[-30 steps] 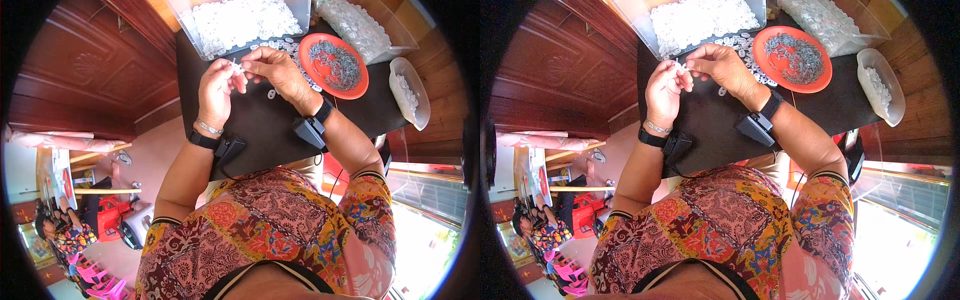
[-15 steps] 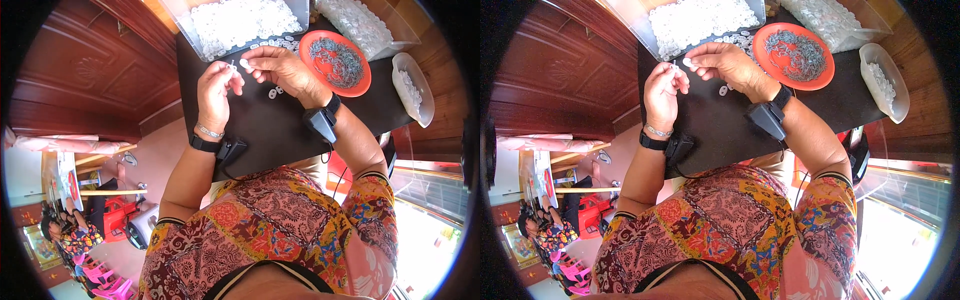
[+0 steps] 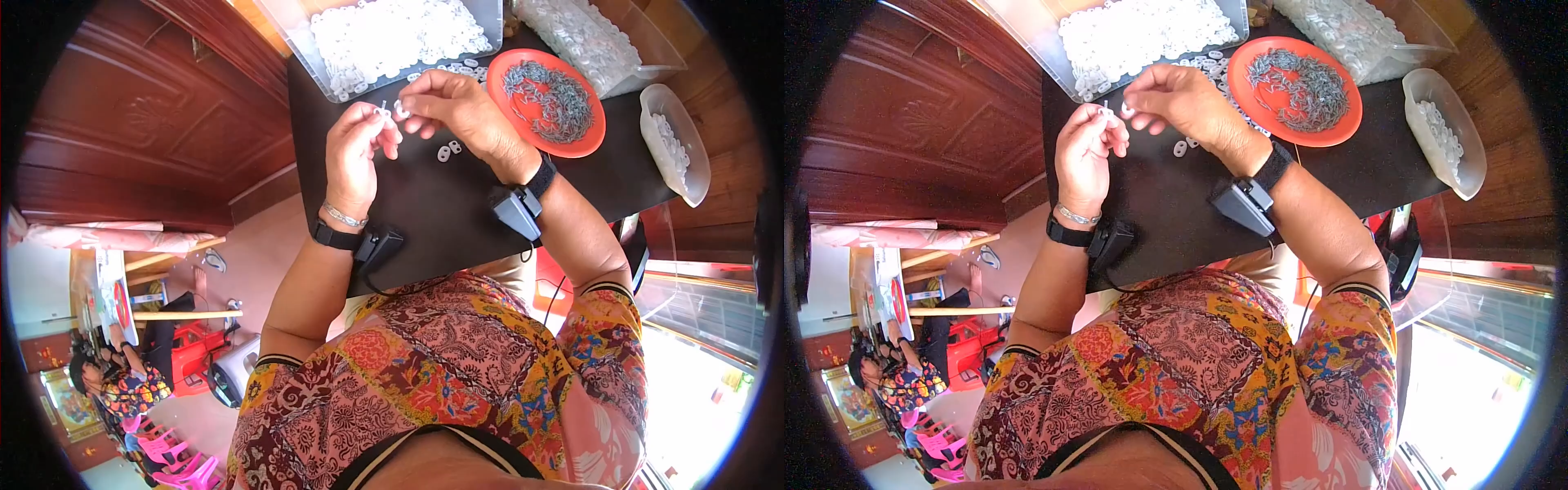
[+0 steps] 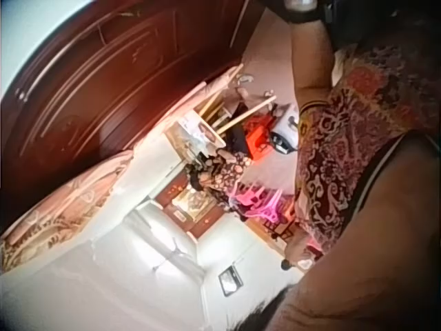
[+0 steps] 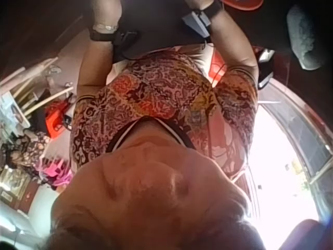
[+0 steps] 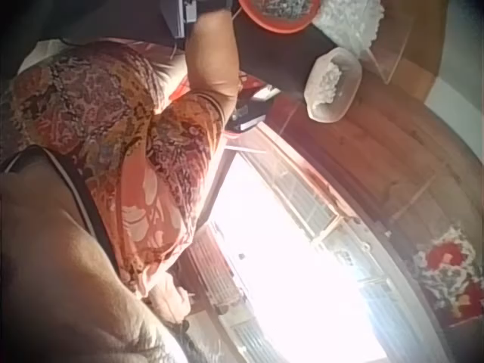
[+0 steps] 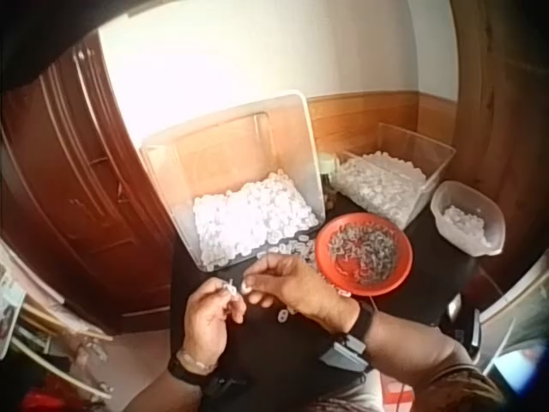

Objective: Manual assembly of small white plastic components at a workstation.

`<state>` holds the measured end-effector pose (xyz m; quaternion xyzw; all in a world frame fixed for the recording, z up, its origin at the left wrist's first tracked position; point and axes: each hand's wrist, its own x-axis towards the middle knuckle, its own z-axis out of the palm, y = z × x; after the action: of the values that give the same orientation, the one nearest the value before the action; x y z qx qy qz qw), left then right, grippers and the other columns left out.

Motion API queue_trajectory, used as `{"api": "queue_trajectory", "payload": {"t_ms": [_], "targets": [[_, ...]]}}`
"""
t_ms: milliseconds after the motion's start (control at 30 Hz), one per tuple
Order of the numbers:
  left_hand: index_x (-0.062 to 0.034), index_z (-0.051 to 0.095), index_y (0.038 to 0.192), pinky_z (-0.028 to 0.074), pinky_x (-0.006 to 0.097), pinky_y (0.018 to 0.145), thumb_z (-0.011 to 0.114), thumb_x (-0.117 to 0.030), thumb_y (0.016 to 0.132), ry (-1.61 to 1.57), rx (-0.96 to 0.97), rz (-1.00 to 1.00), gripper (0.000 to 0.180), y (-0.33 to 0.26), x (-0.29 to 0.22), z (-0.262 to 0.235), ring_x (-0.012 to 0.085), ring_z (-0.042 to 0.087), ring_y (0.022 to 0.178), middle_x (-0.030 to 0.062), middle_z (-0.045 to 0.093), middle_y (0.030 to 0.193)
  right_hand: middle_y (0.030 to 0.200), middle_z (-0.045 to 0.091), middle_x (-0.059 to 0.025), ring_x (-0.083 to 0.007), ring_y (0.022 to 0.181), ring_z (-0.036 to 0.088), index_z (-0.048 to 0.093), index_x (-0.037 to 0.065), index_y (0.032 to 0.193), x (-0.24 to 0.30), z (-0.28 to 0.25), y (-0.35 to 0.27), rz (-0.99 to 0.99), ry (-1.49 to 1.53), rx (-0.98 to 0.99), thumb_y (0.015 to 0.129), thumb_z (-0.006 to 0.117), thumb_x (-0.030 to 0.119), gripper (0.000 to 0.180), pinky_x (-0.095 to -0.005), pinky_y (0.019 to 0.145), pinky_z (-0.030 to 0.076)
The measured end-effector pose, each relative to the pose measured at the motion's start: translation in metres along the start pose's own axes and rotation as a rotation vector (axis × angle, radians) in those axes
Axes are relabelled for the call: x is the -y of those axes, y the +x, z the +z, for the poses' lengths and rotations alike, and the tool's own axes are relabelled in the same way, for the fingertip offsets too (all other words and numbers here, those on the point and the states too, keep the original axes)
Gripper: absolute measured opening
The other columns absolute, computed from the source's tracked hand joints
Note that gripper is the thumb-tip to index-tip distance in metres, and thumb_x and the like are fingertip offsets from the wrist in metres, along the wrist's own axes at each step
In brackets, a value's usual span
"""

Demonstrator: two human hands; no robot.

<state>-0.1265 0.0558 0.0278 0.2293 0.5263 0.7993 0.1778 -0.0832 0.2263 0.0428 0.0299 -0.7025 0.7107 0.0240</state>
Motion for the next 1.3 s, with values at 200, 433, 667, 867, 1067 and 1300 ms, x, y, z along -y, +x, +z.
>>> {"api": "queue_trajectory", "payload": {"t_ms": [200, 433, 667, 867, 1067, 1300], "targets": [[-0.0012, 0.056, 0.081, 0.041, 0.023, 0.055, 0.05, -0.017, 0.087, 0.066, -0.004, -0.007, 0.018, -0.002, 0.004, 0.003, 0.0123, 0.052, 0.058, 0.0078, 0.059, 0.071, 0.082, 0.063, 0.0002, -0.0074, 0.071, 0.057, 0.063, 0.003, 0.098, -0.016, 0.001, 0.004, 0.004, 0.257, -0.025, 0.087, 0.064, 0.016, 0.017, -0.0213, 0.066, 0.046], [-0.0009, 0.057, 0.08, 0.042, 0.023, 0.055, 0.05, -0.017, 0.087, 0.028, -0.03, 0.015, 0.018, -0.001, 0.001, 0.002, 0.0126, 0.053, 0.059, 0.0076, 0.059, 0.071, 0.079, 0.065, -0.0027, -0.0092, 0.069, 0.06, 0.064, 0.001, 0.094, -0.012, -0.002, 0.004, 0.041, 0.207, 0.026, 0.083, 0.064, 0.014, 0.017, -0.0215, 0.063, 0.048], [-0.0008, 0.058, 0.08, 0.041, 0.021, 0.053, 0.054, -0.015, 0.086, 0.157, -0.054, 0.004, 0.016, -0.002, 0.004, 0.0, 0.0102, 0.052, 0.059, 0.0059, 0.058, 0.069, 0.085, 0.067, -0.0059, -0.01, 0.073, 0.063, 0.061, 0.002, 0.099, 0.003, -0.005, 0.001, 0.07, 0.248, -0.047, 0.086, 0.064, 0.014, 0.018, -0.0205, 0.063, 0.048], [-0.0019, 0.059, 0.079, 0.039, 0.019, 0.052, 0.058, -0.014, 0.085, 0.22, -0.058, -0.029, 0.013, -0.006, 0.003, 0.004, 0.0066, 0.051, 0.059, 0.0031, 0.057, 0.069, 0.084, 0.067, -0.0063, -0.0103, 0.073, 0.063, 0.061, 0.001, 0.099, 0.002, -0.005, -0.001, 0.023, 0.198, -0.044, 0.086, 0.064, 0.014, 0.018, -0.0206, 0.064, 0.048], [-0.002, 0.059, 0.077, 0.038, 0.019, 0.05, 0.057, -0.014, 0.085, 0.259, -0.078, -0.015, 0.014, -0.006, 0.004, 0.005, 0.0063, 0.051, 0.058, 0.0024, 0.057, 0.068, 0.083, 0.067, -0.0058, -0.0102, 0.073, 0.063, 0.063, 0.001, 0.096, 0.003, -0.004, -0.002, -0.032, 0.126, -0.034, 0.086, 0.064, 0.012, 0.015, -0.0207, 0.064, 0.048], [-0.0021, 0.058, 0.076, 0.038, 0.019, 0.049, 0.057, -0.014, 0.085, 0.253, -0.095, -0.022, 0.015, -0.006, 0.006, 0.003, 0.0064, 0.05, 0.057, 0.0026, 0.056, 0.068, 0.082, 0.066, -0.0047, -0.0099, 0.074, 0.063, 0.064, 0.001, 0.094, -0.001, -0.001, -0.001, -0.122, 0.009, -0.04, 0.085, 0.064, 0.009, 0.012, -0.0217, 0.065, 0.049]]}}
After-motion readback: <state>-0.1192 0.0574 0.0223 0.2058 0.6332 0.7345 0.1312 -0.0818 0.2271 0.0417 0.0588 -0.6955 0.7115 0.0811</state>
